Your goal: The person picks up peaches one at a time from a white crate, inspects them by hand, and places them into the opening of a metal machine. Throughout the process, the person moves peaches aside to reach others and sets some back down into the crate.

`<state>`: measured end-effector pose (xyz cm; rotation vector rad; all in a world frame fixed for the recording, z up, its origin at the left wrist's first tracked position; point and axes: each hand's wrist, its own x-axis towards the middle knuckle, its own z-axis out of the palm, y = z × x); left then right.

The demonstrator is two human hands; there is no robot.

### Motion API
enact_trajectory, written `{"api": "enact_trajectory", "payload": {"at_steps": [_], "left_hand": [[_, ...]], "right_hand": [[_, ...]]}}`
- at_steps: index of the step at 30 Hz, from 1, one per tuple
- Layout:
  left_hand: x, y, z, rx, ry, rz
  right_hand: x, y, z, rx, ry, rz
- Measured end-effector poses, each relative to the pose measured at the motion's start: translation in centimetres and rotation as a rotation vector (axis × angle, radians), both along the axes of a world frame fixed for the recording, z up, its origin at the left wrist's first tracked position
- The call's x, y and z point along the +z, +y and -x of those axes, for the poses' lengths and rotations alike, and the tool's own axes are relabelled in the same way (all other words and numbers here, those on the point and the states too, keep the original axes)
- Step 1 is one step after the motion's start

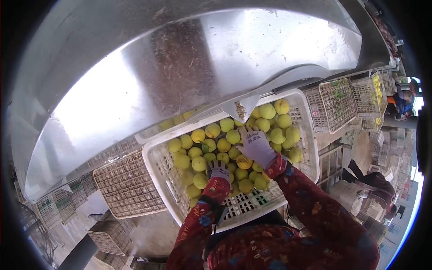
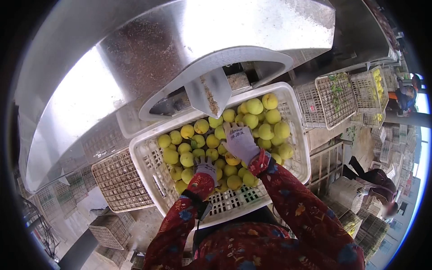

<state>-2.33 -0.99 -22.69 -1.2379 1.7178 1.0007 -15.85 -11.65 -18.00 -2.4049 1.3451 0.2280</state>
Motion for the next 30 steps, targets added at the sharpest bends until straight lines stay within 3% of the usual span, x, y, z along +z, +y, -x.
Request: {"api": "enact_trajectory", "payload": {"at_steps": [2,3,5,7,8,9,10,11,14,16,17,18,23,27,30], "left_hand": [[-6.2,2.7,1.0,0.187,-0.04,0.153],[-6.0,2.9,0.9,0.279,-0.069,0.258],[-5.6,2.3,0.0,0.233,-0.011,0.267],[-5.0,1.1,-2.0,-0.059,0.169,0.066],[-4.0,1.1,-3.0,0.027,0.218,0.086],[-3.2,1.6,-4.0,0.113,0.268,0.106],[-1.7,1.5,-4.4,0.199,0.318,0.125],[4.3,-0.4,-4.4,0.361,0.218,0.032],[5.8,1.1,-6.2,1.0,0.605,0.174],[8.5,0.7,-6.5,1.168,0.875,0.301],[10.1,0.6,-6.5,1.246,1.015,0.363],[11.3,0.5,-6.6,1.321,1.16,0.423],[14.3,-0.4,-7.4,1.335,1.324,0.582],[15.7,-0.3,-8.0,1.372,1.343,0.667],[17.2,-0.7,-8.9,1.014,1.034,1.055]], "right_hand": [[-3.8,-1.1,-2.4,0.018,0.273,-0.101],[-4.2,-1.0,-2.9,-0.012,0.233,-0.1],[-4.4,-1.2,-3.4,-0.064,0.156,-0.09],[-3.0,0.0,-1.5,-0.239,-0.227,-0.15],[-0.7,0.4,-0.7,-0.321,-0.417,-0.173],[2.2,0.6,-0.3,-0.49,-0.538,-0.367],[4.0,0.5,0.4,-0.424,-0.564,-0.343],[5.5,0.5,1.2,-0.363,-0.591,-0.321],[8.7,1.7,2.1,-0.32,-0.669,-0.348],[12.2,2.5,1.4,-0.306,-0.677,-0.33],[12.8,2.8,1.2,-0.243,-0.885,-0.315],[13.8,2.9,1.2,-0.24,-0.888,-0.28],[18.5,3.5,-0.4,-0.361,-0.975,0.005],[18.6,-0.2,-3.9,-0.342,-0.88,0.317],[14.9,-5.7,-7.7,-0.307,-0.54,0.579]]}}
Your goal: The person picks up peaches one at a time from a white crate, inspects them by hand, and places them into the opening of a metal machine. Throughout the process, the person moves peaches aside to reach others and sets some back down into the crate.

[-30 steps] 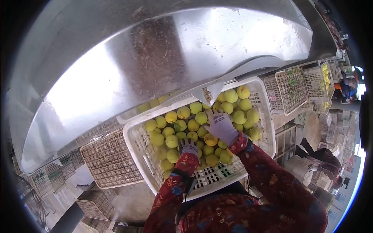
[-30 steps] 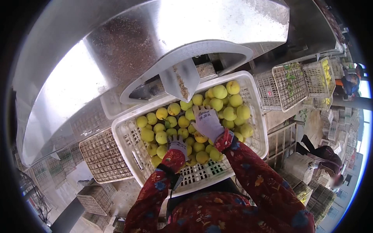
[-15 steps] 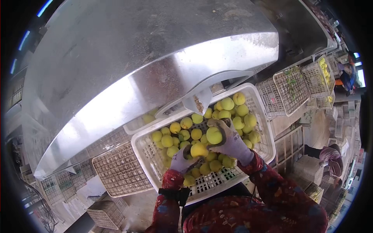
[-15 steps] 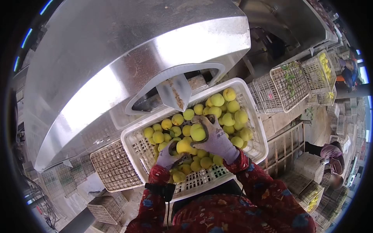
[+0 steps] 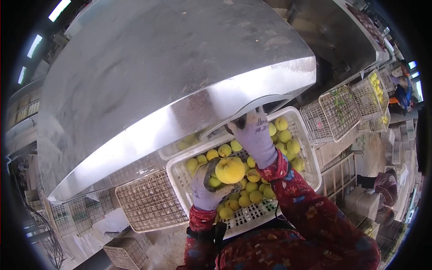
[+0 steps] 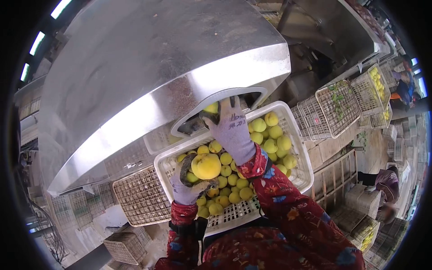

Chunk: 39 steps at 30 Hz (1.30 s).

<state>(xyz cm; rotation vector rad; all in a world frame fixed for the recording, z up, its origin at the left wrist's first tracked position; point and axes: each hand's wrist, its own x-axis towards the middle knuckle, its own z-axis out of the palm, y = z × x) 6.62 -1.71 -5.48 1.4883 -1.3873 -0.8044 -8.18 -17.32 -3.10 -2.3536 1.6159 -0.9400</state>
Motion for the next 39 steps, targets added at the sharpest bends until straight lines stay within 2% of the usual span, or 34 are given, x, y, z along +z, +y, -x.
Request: {"api": "enact_trajectory", "payload": {"at_steps": [3,6,9,11,14,16,17,18,19,21,22,24,26,28,30,32,34,36,38,39], "left_hand": [[1.4,-0.5,0.2,0.094,-0.111,0.083],[2.4,-1.4,0.3,0.143,-0.225,0.142],[2.5,-2.1,1.3,0.144,-0.467,0.204],[2.7,-2.5,1.8,0.12,-0.623,0.203],[1.9,-2.6,1.4,0.128,-0.259,0.064],[2.2,-2.4,1.1,0.141,0.302,-0.028],[2.4,-2.1,0.9,0.143,0.608,-0.086],[2.4,-1.7,0.7,0.145,0.914,-0.141],[2.1,-1.0,0.5,0.085,1.102,-0.122],[1.9,-0.9,1.0,0.105,1.024,-0.021],[1.9,-0.7,1.2,0.114,0.985,0.022],[2.4,-0.7,1.1,0.135,1.129,-0.043],[2.8,-1.0,1.2,0.151,1.28,-0.102],[2.1,-1.2,2.4,0.053,1.334,-0.086],[1.4,-1.2,3.3,0.042,1.301,-0.226],[-1.1,-0.7,3.4,0.002,1.337,-0.202],[0.3,-1.3,3.1,-0.035,1.373,-0.127],[-1.7,-0.2,1.4,0.013,1.057,-0.334],[-6.9,1.4,-0.3,0.041,0.721,-0.55],[-8.9,1.8,-0.6,-0.028,0.421,-0.675]], "right_hand": [[2.1,0.1,1.7,0.075,-0.225,-0.103],[4.7,3.7,4.0,0.289,-0.598,-0.3],[5.4,7.6,3.3,0.361,-0.237,-0.286],[3.8,7.6,2.9,0.267,-0.323,-0.309],[3.0,6.6,2.6,0.178,-0.334,-0.238],[2.8,4.9,2.5,0.114,-0.249,-0.161],[3.0,3.7,2.0,0.086,-0.069,-0.079],[1.4,1.8,2.0,0.083,0.024,-0.051],[-1.4,-0.3,2.0,0.081,0.116,-0.024],[-1.6,-1.5,1.9,0.119,0.177,-0.029],[-0.2,-1.0,2.0,0.151,0.001,-0.03],[2.3,0.7,2.8,0.213,-0.348,-0.022],[4.0,3.5,3.6,0.356,-0.208,-0.108],[4.8,5.7,3.2,0.431,-0.156,-0.196],[3.6,6.9,2.9,0.391,-0.173,-0.189],[2.6,6.7,3.0,0.279,-0.171,-0.134],[2.1,5.5,3.3,0.146,-0.11,-0.097],[1.3,2.6,2.9,0.137,-0.044,-0.044],[-1.0,-0.3,2.6,0.154,0.029,-0.029],[-0.4,-0.6,2.6,0.167,0.0,-0.148]]}}
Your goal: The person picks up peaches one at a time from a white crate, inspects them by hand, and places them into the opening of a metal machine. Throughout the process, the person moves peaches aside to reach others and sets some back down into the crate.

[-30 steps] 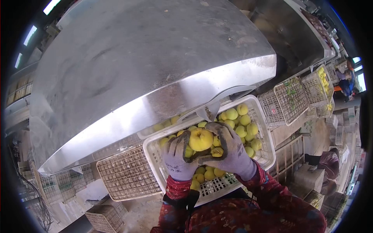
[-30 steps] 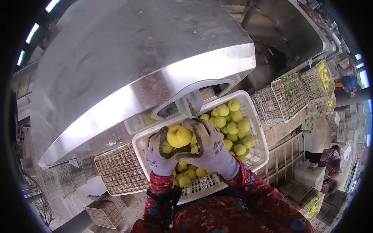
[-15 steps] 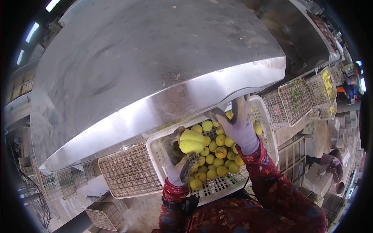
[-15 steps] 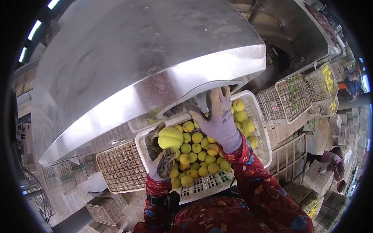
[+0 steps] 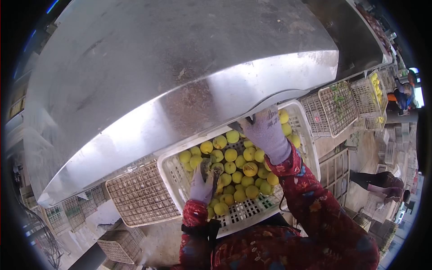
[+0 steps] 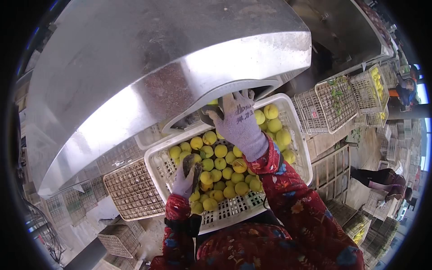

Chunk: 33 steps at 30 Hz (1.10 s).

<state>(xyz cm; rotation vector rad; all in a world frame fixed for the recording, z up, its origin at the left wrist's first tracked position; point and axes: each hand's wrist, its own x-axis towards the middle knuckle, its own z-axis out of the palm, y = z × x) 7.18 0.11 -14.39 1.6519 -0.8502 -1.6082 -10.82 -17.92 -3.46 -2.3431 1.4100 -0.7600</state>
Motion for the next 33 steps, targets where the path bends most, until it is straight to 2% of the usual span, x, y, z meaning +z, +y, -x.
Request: {"api": "enact_trajectory", "payload": {"at_steps": [1,2,4,5,6,8,10,12,15,16,17,18,20,21,23,24,26,27,29,30,31,32,33], "left_hand": [[-1.9,0.1,-0.3,-0.191,-0.251,-0.084],[-3.7,0.2,0.0,-0.384,-0.496,-0.156],[-6.1,0.4,2.8,-0.618,-0.805,-0.268],[-7.2,0.1,4.2,-0.726,-0.961,-0.312],[-8.2,0.3,5.1,-0.816,-0.994,-0.328],[-13.1,1.0,6.4,-0.982,-1.062,-0.258],[-14.8,2.5,6.7,-1.151,-1.111,-0.197],[-14.5,3.2,6.4,-1.294,-1.143,-0.128],[-14.2,3.6,5.5,-1.228,-1.19,-0.149],[-12.1,2.5,4.6,-1.28,-1.106,-0.177],[-9.6,0.7,3.7,-1.327,-1.024,-0.197],[-6.3,-1.4,3.0,-1.167,-0.831,-0.35],[-5.2,-0.6,0.5,-0.59,-0.382,-0.141],[-4.6,0.1,-0.2,-0.307,-0.157,-0.038],[-2.2,1.2,0.6,0.101,0.489,-0.015],[-0.8,1.3,1.3,0.303,0.808,0.0],[2.2,1.1,3.4,0.417,0.988,0.142],[3.0,1.2,4.0,0.472,1.078,0.215],[3.2,1.6,4.0,0.491,0.952,0.199],[4.8,1.3,4.6,0.512,0.917,0.21],[5.8,1.2,5.0,0.535,0.883,0.216],[5.6,1.7,4.4,0.418,0.808,0.224],[5.9,1.7,4.1,0.392,0.804,0.239]], "right_hand": [[1.1,-0.1,0.1,0.008,-0.022,-0.124],[1.2,0.1,0.4,0.002,-0.086,-0.02],[1.5,0.4,1.1,-0.011,-0.197,0.198],[1.0,1.8,1.9,0.021,-0.171,0.207],[0.5,3.2,2.7,0.053,-0.145,0.217],[-3.3,6.1,4.6,0.208,0.091,0.057],[-7.7,7.0,4.1,0.291,0.557,-0.241],[-19.7,7.0,6.5,0.695,1.074,0.117],[-22.0,4.9,5.6,0.834,1.063,-0.176],[-20.9,4.4,5.1,0.824,1.05,-0.361],[-19.3,3.9,5.1,0.713,0.871,-0.529],[-17.1,3.6,5.5,0.598,0.687,-0.689],[-12.4,3.7,6.3,0.348,0.228,-1.007],[-10.9,4.3,6.7,0.376,0.067,-0.972],[-8.5,5.4,7.0,0.438,-0.256,-0.883],[-6.9,6.3,6.4,0.339,-0.428,-0.965],[-4.0,8.7,4.9,0.126,-0.78,-1.121],[-2.9,9.7,4.7,0.104,-0.839,-1.093],[-1.7,10.9,4.5,0.061,-0.958,-1.031],[-1.3,10.6,4.8,0.176,-0.518,-0.649],[-0.8,10.7,4.9,0.149,-0.442,-0.591],[0.0,10.9,4.9,0.12,-0.367,-0.532],[0.7,10.9,4.6,0.092,-0.293,-0.469]]}}
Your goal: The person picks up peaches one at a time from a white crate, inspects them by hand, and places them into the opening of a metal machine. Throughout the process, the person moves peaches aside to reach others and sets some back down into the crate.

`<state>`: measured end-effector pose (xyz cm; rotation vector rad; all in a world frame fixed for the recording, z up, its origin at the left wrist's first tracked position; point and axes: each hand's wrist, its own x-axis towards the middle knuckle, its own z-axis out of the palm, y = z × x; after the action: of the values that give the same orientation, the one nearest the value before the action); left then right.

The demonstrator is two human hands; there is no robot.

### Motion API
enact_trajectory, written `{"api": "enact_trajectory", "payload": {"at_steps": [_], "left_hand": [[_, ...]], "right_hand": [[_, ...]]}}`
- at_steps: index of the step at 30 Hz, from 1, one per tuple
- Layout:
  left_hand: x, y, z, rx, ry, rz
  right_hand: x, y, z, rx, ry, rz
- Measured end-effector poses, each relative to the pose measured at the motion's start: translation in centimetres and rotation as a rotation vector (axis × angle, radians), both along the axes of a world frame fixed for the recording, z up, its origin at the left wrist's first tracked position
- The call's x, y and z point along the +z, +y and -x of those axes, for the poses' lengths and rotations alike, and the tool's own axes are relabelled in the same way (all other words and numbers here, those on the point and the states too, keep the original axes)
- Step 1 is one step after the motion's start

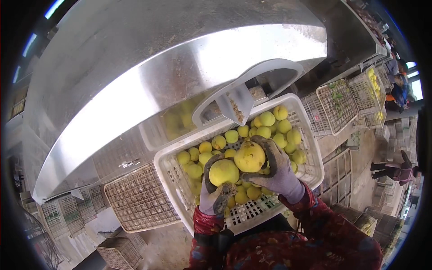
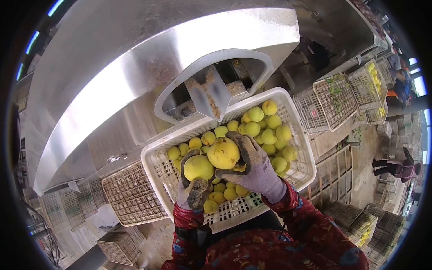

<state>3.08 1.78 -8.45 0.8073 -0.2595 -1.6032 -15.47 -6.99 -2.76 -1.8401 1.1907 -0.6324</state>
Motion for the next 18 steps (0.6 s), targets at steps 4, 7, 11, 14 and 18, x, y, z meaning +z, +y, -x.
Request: {"api": "enact_trajectory", "payload": {"at_steps": [4,7,11,14,18], "left_hand": [[2.7,-1.0,-1.1,-0.039,-0.065,0.096],[3.6,-1.6,-1.4,0.013,-0.125,0.096],[3.7,-3.0,-1.8,0.103,-0.186,0.221],[3.1,-3.9,-2.0,0.218,-0.364,0.332],[3.5,-5.1,-1.9,0.209,-0.432,0.353]], "right_hand": [[0.7,-0.1,-0.7,-0.078,-0.078,0.234],[0.9,-1.8,-2.5,-0.24,0.031,0.582],[-0.5,-7.9,-6.0,-0.284,0.428,0.707],[-0.9,-9.5,-6.2,-0.27,0.313,0.641],[2.1,-5.2,-3.1,0.003,-0.141,0.572]]}}
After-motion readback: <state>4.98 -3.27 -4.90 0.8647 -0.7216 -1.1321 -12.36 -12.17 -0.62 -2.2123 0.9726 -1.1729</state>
